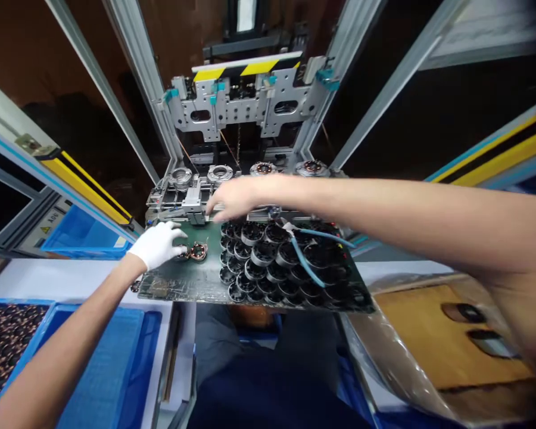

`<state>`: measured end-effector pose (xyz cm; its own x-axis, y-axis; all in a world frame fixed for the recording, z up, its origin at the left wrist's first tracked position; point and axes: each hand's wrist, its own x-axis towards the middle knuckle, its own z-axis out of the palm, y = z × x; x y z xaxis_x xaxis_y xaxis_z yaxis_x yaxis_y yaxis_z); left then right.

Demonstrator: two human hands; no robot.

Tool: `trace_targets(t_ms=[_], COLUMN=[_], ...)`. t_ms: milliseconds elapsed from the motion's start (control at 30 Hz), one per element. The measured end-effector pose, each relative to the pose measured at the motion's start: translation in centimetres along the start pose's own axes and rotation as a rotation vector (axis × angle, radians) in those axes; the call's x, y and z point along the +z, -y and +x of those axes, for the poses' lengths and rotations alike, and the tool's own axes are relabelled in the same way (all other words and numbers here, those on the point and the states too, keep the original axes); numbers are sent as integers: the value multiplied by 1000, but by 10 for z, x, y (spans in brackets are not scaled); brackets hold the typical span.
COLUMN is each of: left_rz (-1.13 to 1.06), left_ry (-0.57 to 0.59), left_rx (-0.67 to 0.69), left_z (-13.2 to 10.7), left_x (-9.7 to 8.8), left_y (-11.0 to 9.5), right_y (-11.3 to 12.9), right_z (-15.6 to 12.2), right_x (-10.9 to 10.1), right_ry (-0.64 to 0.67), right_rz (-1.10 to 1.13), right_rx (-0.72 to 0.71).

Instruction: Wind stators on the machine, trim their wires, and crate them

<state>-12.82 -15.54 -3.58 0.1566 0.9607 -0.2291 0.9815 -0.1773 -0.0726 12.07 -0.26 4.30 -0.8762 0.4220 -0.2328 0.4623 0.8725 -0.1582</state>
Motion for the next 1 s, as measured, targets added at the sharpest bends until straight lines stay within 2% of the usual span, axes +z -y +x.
trace_targets(t_ms=[67,133,167,233,333,400,467,567,667,833,900,1000], left_rz=[-23,-34,-34,-27,1,20,32,33,14,-19,0,48], left_ry=[-111,-223,-272,-342,-364,-335,-301,-300,-330,-342,-294,-197], left_rx=[73,136,164,201,215,219,226,226,214,171,166,176], left_z=[24,63,87,139,214,254,281,301,303,289,289,301], left_x=[-41,-79,-95,-119,-132,-127,-119,-109,-108,-118,-120,-116], left_y=[-11,-35,-51,-87,-138,-162,-178,-188,-187,-157,-144,-140], right_y=[-59,-118,-145,-191,-236,-254,-266,-280,-291,-304,-303,-297], right_z=[-40,-80,-98,-128,-152,-156,-155,-153,-154,-150,-139,-114], right_x=[-31,-48,-49,-38,-2,22,39,49,45,27,26,35], right_ry=[-68,-132,-143,-126,-86,-84,-110,-195,-276,-414,-341,-118], right_rz=[-20,-51,-56,-43,6,34,45,30,0,-29,48,233], right_rx=[164,359,450,617,756,779,768,733,704,655,656,696])
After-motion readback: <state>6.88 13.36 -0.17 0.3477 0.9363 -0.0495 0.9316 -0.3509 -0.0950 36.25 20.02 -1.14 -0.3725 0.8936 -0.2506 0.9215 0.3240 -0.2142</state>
